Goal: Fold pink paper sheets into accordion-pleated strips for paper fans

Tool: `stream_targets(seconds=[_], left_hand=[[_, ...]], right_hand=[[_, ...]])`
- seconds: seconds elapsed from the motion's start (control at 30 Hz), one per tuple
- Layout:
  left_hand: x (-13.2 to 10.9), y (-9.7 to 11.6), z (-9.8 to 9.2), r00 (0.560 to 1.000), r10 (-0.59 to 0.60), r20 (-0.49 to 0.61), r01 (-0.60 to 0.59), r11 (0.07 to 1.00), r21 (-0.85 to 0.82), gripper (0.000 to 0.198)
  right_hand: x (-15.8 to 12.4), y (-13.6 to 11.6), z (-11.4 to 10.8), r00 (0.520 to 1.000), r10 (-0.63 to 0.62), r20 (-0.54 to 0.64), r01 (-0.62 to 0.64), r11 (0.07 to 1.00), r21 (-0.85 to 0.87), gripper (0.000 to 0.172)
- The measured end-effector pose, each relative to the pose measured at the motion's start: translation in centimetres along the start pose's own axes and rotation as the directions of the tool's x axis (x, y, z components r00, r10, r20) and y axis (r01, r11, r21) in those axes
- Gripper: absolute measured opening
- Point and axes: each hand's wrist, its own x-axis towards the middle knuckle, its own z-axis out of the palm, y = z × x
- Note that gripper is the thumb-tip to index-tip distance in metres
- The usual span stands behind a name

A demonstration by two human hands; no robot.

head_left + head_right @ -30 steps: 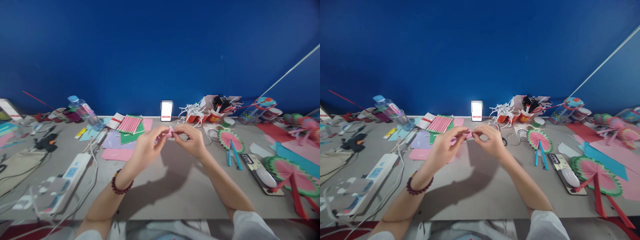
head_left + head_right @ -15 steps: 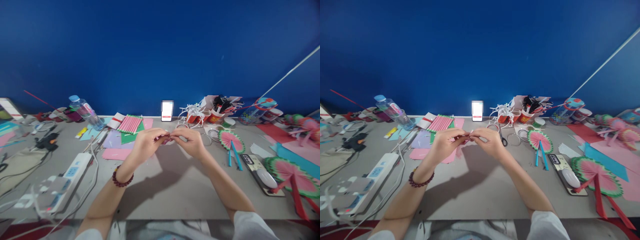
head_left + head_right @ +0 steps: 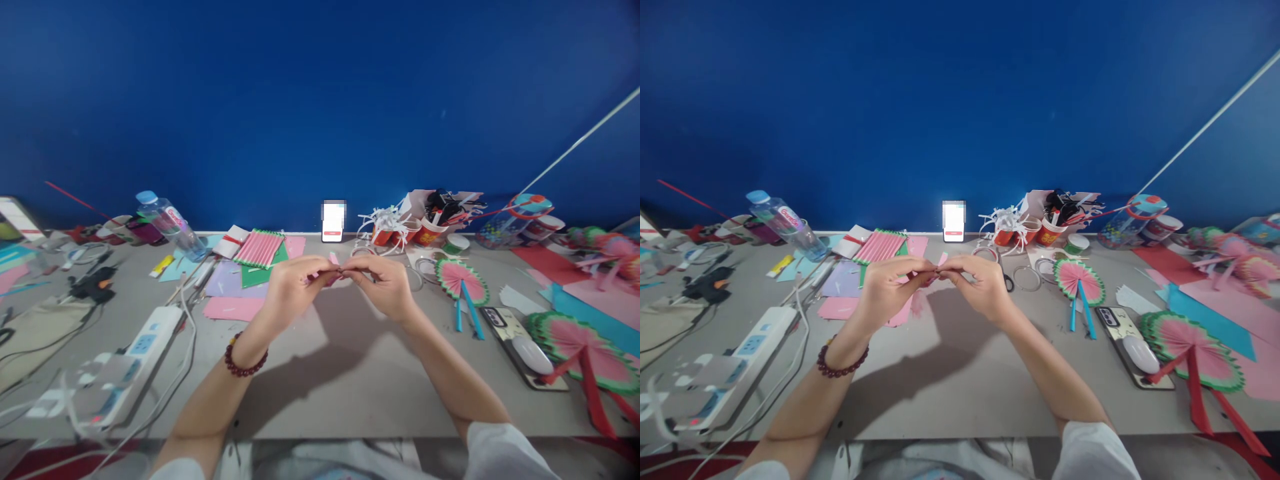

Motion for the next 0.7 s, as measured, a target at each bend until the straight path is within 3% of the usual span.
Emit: stream_targets(seconds=[0.7], left_hand=[[-0.1, -1.1, 0.8, 0.999, 0.0, -0.04, 0.002, 0.999, 0.052, 0.016]], right_hand=[[-0.3, 1.2, 0.6, 0.99, 0.138, -0.005, -0.135, 0.978, 0.156, 0.011]])
